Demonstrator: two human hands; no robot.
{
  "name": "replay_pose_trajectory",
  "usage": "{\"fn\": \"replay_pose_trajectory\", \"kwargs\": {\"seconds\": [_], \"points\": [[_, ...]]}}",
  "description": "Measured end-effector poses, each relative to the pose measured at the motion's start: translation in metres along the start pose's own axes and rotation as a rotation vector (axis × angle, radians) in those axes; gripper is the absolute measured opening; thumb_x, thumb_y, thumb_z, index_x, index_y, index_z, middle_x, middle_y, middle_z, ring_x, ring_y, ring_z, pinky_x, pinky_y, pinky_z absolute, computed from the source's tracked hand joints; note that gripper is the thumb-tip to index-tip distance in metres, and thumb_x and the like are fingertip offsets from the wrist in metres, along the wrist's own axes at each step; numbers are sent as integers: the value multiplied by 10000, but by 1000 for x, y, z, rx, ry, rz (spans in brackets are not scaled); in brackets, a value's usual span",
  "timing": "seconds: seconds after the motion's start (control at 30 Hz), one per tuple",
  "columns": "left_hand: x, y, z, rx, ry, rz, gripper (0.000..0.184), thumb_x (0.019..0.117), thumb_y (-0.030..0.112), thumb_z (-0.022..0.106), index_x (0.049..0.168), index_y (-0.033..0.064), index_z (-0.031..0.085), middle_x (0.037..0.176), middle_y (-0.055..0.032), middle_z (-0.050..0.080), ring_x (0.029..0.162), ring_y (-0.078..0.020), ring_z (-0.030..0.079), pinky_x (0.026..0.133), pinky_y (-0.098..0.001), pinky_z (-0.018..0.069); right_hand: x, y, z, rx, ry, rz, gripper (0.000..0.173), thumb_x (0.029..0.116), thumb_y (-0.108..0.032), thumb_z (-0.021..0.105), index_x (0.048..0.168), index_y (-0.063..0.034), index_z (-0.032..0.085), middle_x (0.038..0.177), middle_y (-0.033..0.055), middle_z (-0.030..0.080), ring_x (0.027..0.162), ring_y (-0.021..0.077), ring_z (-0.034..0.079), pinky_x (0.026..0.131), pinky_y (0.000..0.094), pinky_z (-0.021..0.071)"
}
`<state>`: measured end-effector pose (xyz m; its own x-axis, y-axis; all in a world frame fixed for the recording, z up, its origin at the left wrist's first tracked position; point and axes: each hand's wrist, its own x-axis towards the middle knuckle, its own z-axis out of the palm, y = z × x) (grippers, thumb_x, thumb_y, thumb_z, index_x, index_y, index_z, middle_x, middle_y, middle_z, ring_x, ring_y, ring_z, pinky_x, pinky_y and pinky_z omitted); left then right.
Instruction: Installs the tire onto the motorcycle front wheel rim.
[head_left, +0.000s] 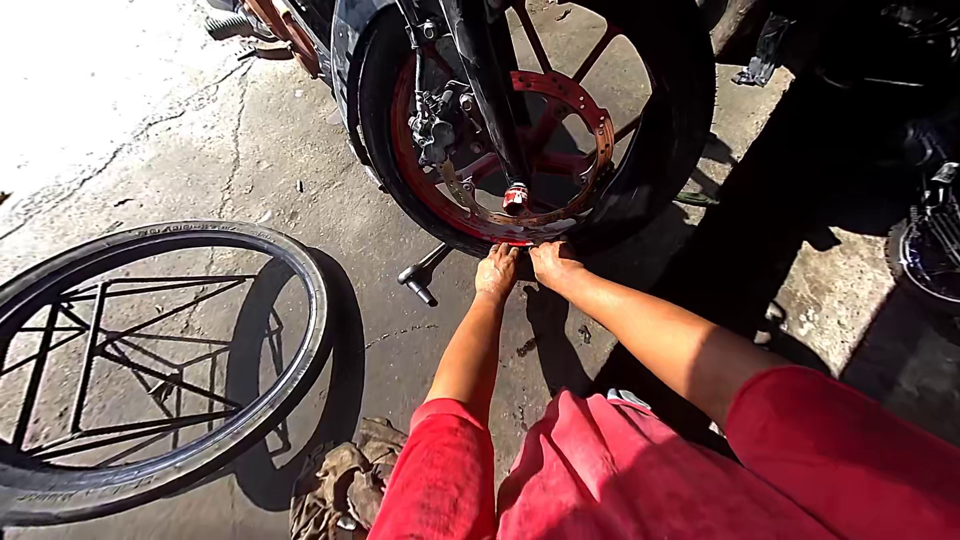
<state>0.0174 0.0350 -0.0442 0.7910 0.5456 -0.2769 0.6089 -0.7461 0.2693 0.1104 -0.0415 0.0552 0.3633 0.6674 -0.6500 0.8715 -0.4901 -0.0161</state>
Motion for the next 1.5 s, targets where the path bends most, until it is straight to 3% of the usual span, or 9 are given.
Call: {"fn": "replay_pose_trajectory", "kwargs": {"seconds": [0.17,0.4,0.53,0.63,0.73,0.93,1.1,1.33,1.5], "points": [[0,-16,-6,51,-15,14,342,1070,175,460,1355,121,642,1425,-102,606,1359,-315,542,997,-527,519,10,-11,-21,68,-112,26,399,1024,-152,543,1352,73,580,1398,285,578,1336,426,545,1077,617,437],[-1,-83,-44,173,43,29,345,1011,78,533,1325,118,670,1440,-104,599,1389,-319,505,1039,-568,460,50,4,-5,548,29,-223,457,1037,-111,476,1488,-147,542,1414,173,611,1277,345,608,1068,569,477],[-12,-105,-63,205,134,11,522,928,362,717,1370,98,633,1486,-168,538,1453,-374,414,1048,-593,455,-3,6,5,430,220,-20,436,1107,-234,372,1518,-145,486,1459,224,551,1294,402,589,1049,591,479],[-20,-86,-45,210,261,115,571,925,440,657,1382,100,625,1471,-192,548,1416,-374,466,1098,-585,406,-7,18,15,354,303,-12,422,1121,-284,375,1440,-87,568,1426,230,580,1281,403,599,1064,574,472],[-27,-46,2,113,286,261,393,1021,304,489,1261,60,682,1402,-175,616,1346,-347,552,1097,-548,423,3,20,12,342,373,-21,384,1108,-254,410,1366,-64,622,1363,232,622,1242,402,625,1043,569,489],[-21,16,42,43,223,76,525,991,204,475,1509,130,524,1575,-115,477,1487,-312,398,1226,-582,213,12,16,18,401,415,-22,355,1088,-194,451,1373,-69,622,1356,228,624,1181,413,653,989,578,516],[-13,34,27,56,130,-21,498,1003,178,478,1491,88,518,1575,-159,455,1476,-347,393,1178,-578,302,21,24,26,468,436,-74,371,1078,-187,476,1417,-97,596,1421,185,599,1254,383,618,1043,584,490],[-9,40,6,118,-9,-44,616,918,402,621,1453,107,547,1470,-134,550,1382,-332,481,1142,-608,303,32,18,37,485,445,-101,314,1044,-144,525,1319,-57,650,1301,233,656,1178,425,652,989,624,513],[-33,39,2,55,-31,-8,718,860,438,694,1471,103,523,1519,-112,514,1424,-314,445,1086,-591,368,42,19,11,296,81,-136,338,1050,-184,521,1334,-45,642,1337,231,644,1300,395,586,1088,611,441]]}}
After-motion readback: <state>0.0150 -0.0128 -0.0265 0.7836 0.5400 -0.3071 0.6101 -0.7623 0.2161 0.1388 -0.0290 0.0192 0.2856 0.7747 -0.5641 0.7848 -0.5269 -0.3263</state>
